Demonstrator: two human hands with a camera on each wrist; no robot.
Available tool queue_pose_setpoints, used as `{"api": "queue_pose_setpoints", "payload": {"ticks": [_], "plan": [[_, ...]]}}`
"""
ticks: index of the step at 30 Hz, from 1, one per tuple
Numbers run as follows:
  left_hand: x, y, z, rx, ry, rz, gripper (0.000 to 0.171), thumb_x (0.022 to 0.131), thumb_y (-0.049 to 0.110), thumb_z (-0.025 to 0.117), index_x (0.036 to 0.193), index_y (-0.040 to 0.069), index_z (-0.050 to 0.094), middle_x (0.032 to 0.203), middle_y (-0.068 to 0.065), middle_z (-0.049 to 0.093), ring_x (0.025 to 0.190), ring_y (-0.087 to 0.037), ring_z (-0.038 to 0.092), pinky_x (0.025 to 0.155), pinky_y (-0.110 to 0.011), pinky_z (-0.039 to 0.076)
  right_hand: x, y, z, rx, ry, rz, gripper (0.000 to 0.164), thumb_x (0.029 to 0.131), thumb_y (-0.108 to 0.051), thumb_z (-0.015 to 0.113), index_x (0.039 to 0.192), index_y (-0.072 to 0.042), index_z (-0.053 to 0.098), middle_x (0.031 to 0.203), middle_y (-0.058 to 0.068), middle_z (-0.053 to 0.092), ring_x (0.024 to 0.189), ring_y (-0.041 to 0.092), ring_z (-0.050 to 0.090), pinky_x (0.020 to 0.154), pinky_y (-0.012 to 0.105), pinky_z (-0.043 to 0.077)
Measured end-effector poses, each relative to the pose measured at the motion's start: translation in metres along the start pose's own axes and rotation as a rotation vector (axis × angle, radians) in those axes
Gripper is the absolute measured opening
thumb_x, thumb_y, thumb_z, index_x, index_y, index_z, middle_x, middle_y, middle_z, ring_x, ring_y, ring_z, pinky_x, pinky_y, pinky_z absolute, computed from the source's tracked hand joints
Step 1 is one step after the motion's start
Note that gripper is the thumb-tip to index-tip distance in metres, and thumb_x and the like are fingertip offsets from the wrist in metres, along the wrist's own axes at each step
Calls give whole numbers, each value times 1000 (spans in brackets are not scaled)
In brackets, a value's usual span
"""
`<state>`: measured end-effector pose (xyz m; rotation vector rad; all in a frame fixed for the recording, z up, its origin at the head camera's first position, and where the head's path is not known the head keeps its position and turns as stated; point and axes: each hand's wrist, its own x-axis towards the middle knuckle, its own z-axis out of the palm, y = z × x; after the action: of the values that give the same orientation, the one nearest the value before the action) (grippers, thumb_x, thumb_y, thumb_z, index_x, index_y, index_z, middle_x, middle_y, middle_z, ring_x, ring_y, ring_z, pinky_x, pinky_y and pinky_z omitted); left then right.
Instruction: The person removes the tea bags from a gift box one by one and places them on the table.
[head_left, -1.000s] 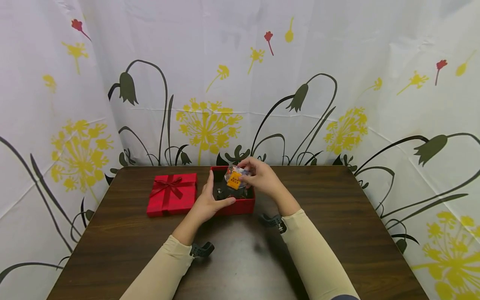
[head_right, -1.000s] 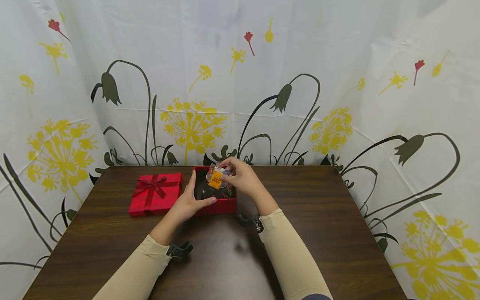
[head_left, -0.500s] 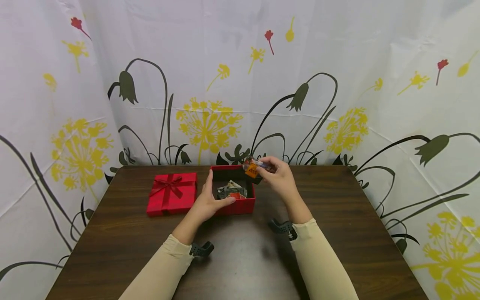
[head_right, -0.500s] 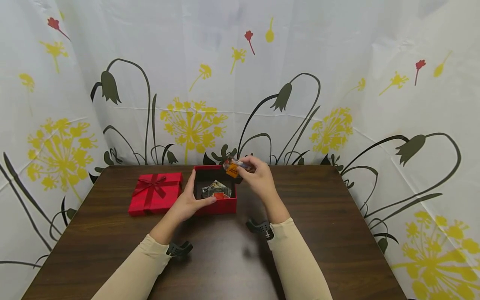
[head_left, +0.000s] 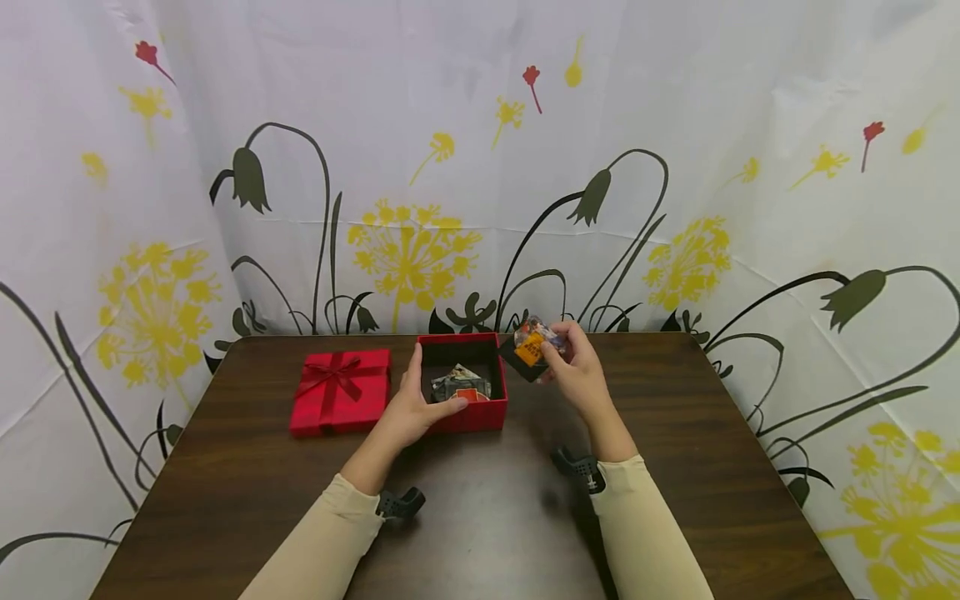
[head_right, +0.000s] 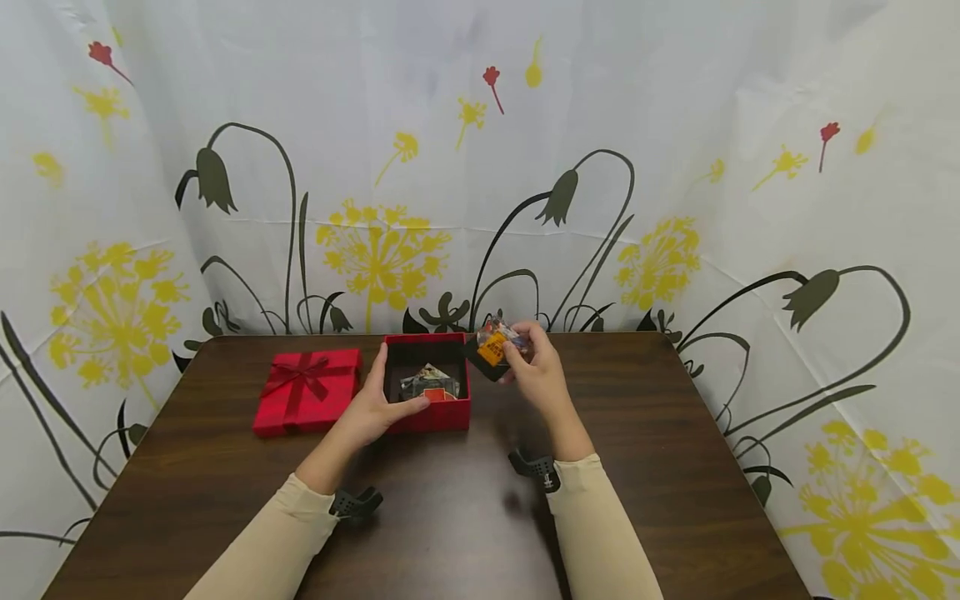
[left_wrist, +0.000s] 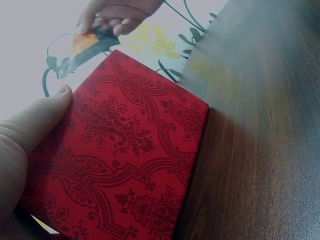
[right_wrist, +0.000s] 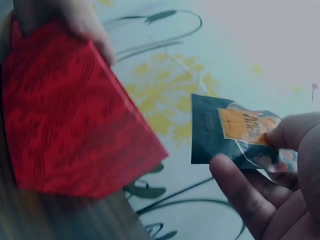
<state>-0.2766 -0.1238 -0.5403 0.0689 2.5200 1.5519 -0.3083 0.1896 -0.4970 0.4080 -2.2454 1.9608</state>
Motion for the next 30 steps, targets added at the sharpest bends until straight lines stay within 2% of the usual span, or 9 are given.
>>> {"api": "queue_pose_setpoints", "payload": {"ticks": [3, 5, 8, 11, 16, 20, 24, 27, 30], "plan": [[0, -1, -1, -6, 17, 8, 134, 86, 59, 87, 176, 35, -11, 183, -22, 3, 168, -51, 8, 127, -78, 22, 2, 10, -4, 62, 45, 3, 33, 108, -4, 66, 136, 2, 49, 129, 20, 59, 86, 21, 72, 76, 55, 66], [-1, -1, -2, -6, 20, 9, 135, 86, 60, 87, 176, 35, -11, 183, -22, 3, 168, -51, 8, 127, -78, 23, 4, 17, -8, 89, 76, 12, 39, 105, 2, 69, 137, 4, 47, 131, 21, 58, 90, 19, 73, 78, 53, 67], [-2, -2, -2, 2, 11, 6, 135, 87, 59, 87, 175, 34, -13, 184, -21, 3, 169, -50, 7, 127, -78, 22, 6, 27, -14, 91, 126, 34, 44, 100, 6, 74, 137, 4, 50, 129, 21, 60, 91, 16, 72, 76, 40, 68], [-2, -3, -3, 3, 13, 7, 135, 87, 59, 86, 175, 35, -13, 184, -21, 3, 169, -50, 6, 127, -78, 21, 7, 36, -18, 57, 146, 38, 44, 99, 3, 77, 137, 4, 55, 128, 23, 62, 95, 12, 69, 76, 25, 63], [-3, -5, -3, -2, 22, 7, 135, 86, 60, 87, 176, 34, -11, 184, -21, 4, 169, -50, 5, 127, -79, 20, 6, 54, -21, -30, 116, 51, 44, 101, 0, 75, 141, 4, 60, 129, 29, 64, 99, 12, 63, 79, 13, 55], [-4, -5, 0, -2, 14, -5, 136, 86, 59, 87, 176, 33, -11, 184, -21, 4, 169, -49, 2, 128, -78, 20, 3, 67, -22, -81, 115, 101, 47, 99, 3, 75, 143, 3, 61, 114, 23, 68, 86, 11, 56, 71, 14, 49], [-3, -4, 2, -12, 22, -1, 132, 88, 56, 86, 176, 35, -10, 183, -21, 5, 169, -49, 6, 128, -78, 21, 1, 79, -23, -118, 115, 144, 53, 96, 5, 76, 145, 1, 56, 100, 12, 68, 76, 9, 54, 66, 18, 46], [-3, -2, 3, -9, 20, 2, 131, 89, 53, 86, 176, 36, -11, 183, -22, 5, 168, -50, 11, 127, -78, 24, 0, 88, -23, -206, 118, 156, 54, 96, 4, 77, 144, -1, 53, 96, 9, 68, 75, 10, 54, 64, 20, 45], [-3, 0, 2, -4, 20, 0, 131, 89, 54, 86, 176, 36, -11, 183, -23, 6, 168, -51, 12, 126, -78, 24, -1, 96, -22, -346, 138, 148, 53, 95, 0, 79, 142, -5, 54, 98, 10, 69, 77, 13, 57, 67, 22, 47]]}}
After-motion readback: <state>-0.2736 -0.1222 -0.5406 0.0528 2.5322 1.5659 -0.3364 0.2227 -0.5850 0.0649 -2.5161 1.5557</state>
